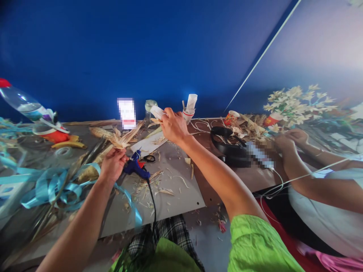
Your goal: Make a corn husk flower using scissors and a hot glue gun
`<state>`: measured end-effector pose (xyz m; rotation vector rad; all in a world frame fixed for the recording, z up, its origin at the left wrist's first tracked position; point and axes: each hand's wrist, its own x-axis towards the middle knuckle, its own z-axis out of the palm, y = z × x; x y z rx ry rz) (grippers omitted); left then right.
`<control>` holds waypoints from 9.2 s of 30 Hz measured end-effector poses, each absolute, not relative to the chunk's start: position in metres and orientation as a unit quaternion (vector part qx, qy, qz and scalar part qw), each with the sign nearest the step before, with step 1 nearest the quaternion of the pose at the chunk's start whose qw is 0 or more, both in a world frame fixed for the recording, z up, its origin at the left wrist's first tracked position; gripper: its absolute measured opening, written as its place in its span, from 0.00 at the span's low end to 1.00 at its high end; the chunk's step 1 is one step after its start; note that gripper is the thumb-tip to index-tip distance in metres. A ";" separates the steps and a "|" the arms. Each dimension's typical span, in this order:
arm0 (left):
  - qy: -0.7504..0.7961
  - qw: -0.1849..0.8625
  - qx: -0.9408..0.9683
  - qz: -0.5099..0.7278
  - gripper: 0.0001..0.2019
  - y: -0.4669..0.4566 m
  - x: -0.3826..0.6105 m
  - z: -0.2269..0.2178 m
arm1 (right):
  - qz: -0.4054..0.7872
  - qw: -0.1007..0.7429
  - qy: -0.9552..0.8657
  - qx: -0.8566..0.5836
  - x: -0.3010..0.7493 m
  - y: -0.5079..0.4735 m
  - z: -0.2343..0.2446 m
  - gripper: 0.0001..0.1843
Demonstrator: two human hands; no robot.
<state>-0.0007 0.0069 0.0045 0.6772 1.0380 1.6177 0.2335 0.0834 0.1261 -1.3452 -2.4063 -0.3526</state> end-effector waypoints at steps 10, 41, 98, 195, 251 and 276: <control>0.435 0.515 0.294 0.678 0.12 0.004 0.002 0.008 | -0.166 0.039 -0.893 -0.416 0.193 0.084 0.054 0.18; 0.444 0.529 0.286 0.664 0.10 0.004 0.001 0.007 | 0.204 0.319 -0.685 -0.623 0.172 0.127 0.035 0.10; 0.449 0.510 0.283 0.677 0.13 0.006 0.002 0.001 | 0.143 0.441 -0.704 -0.538 0.185 0.088 -0.035 0.09; 0.418 0.495 0.277 0.710 0.13 0.006 0.000 0.002 | -0.007 0.169 -0.730 -0.663 0.274 -0.002 0.014 0.20; 0.416 0.580 0.231 0.662 0.14 0.002 0.017 0.008 | 0.587 0.483 -0.492 -0.423 0.144 0.026 0.005 0.12; 0.507 0.450 0.363 0.639 0.08 0.002 0.013 0.000 | 0.368 0.456 -0.683 -0.436 0.151 0.024 0.010 0.08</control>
